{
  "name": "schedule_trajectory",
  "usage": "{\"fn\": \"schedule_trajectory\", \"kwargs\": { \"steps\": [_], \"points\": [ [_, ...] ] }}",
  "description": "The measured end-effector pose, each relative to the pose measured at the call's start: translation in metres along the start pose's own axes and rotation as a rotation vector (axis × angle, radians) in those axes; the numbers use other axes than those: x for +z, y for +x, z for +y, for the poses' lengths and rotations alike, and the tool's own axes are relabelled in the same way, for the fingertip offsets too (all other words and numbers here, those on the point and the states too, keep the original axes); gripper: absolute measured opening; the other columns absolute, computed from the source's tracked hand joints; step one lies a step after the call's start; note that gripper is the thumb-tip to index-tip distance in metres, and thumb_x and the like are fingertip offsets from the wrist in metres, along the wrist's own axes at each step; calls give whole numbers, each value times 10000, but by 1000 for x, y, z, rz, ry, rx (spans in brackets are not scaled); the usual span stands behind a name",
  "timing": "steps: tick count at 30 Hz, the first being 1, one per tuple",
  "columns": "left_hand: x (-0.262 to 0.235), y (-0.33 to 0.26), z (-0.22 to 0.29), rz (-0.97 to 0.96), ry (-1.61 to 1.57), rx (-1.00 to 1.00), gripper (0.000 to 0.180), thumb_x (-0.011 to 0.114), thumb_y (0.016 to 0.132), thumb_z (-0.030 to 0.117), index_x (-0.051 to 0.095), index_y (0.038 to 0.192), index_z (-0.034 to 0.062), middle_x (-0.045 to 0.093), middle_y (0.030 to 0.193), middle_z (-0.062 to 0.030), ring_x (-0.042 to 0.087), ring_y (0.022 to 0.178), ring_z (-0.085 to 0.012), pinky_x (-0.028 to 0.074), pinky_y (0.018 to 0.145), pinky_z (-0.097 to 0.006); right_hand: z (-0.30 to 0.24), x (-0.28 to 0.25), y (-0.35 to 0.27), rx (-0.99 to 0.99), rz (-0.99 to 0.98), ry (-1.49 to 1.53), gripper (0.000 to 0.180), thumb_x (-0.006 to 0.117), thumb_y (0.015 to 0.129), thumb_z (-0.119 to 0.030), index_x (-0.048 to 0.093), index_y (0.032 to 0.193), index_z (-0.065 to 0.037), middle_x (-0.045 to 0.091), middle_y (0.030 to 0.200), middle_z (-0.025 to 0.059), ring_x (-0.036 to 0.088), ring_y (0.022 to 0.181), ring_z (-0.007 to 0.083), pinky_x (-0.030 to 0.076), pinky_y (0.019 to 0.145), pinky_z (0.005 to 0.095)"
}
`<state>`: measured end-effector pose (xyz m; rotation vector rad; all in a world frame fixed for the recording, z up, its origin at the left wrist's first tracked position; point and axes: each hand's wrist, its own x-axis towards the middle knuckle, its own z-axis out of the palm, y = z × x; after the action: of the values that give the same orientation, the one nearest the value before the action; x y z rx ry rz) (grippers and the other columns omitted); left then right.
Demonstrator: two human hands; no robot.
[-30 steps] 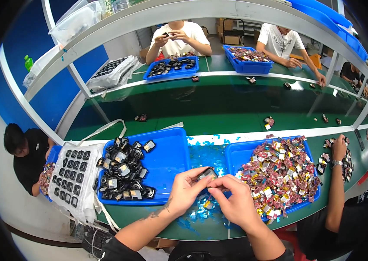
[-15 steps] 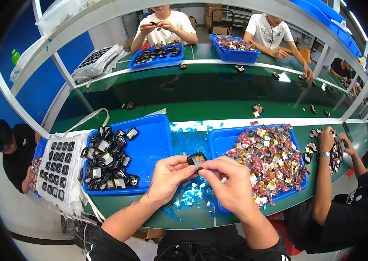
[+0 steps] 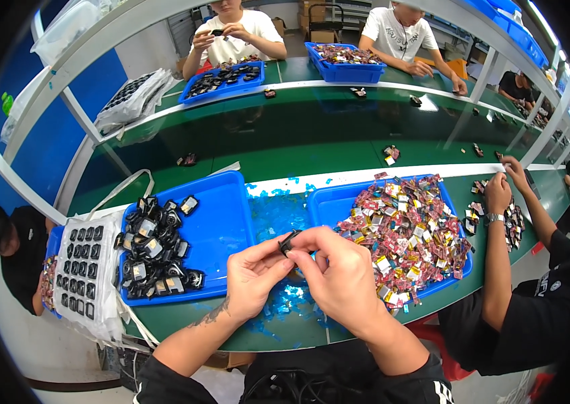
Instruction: Assembling small electronic components for smartwatches at a factory production line.
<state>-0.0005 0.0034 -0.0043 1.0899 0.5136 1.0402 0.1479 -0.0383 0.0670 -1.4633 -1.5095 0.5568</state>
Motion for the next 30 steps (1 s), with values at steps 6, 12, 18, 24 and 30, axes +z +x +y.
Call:
{"fn": "schedule_trajectory", "kwargs": {
  "steps": [6, 12, 18, 24, 30],
  "points": [
    [2, 0, -1, -11, -5, 73, 407, 591, 881, -102, 533, 1283, -71, 583, 1230, -144, 591, 1125, -207, 512, 951, -307, 6, 0, 2, -185, 18, -63, 89, 686, 782, 17, 663, 867, 4, 657, 753, 116, 583, 556, 214, 463, 522, 320],
    [-3, 1, 0, -44, 43, 76, 401, 593, 878, -105, 541, 1275, -74, 566, 1243, -153, 579, 1138, -219, 510, 963, -323, 5, -3, 2, -151, -17, -71, 86, 695, 776, -3, 664, 856, -4, 657, 744, 116, 609, 587, 236, 470, 530, 333],
    [0, -2, -2, -55, 69, 100, 398, 598, 881, -95, 543, 1274, -71, 561, 1263, -168, 570, 1151, -221, 511, 958, -323, 11, -8, 5, -172, -23, -65, 137, 739, 745, -54, 606, 757, -21, 634, 685, 94, 608, 593, 242, 463, 541, 355],
    [0, -3, -4, -6, 105, 78, 381, 618, 881, -65, 559, 1258, -71, 621, 1192, -172, 614, 1067, -205, 524, 918, -319, 14, -10, 4, -163, -3, -155, 231, 756, 711, -53, 526, 696, -41, 503, 580, 65, 561, 587, 239, 422, 550, 350],
    [2, 3, 2, 93, -197, 76, 319, 604, 895, -40, 523, 1204, -50, 647, 1118, -186, 648, 1017, -218, 558, 885, -353, 24, -12, -5, 99, -51, 662, 183, 699, 832, -26, 552, 939, -10, 585, 852, 9, 597, 785, 83, 540, 734, 253]
  ]
}}
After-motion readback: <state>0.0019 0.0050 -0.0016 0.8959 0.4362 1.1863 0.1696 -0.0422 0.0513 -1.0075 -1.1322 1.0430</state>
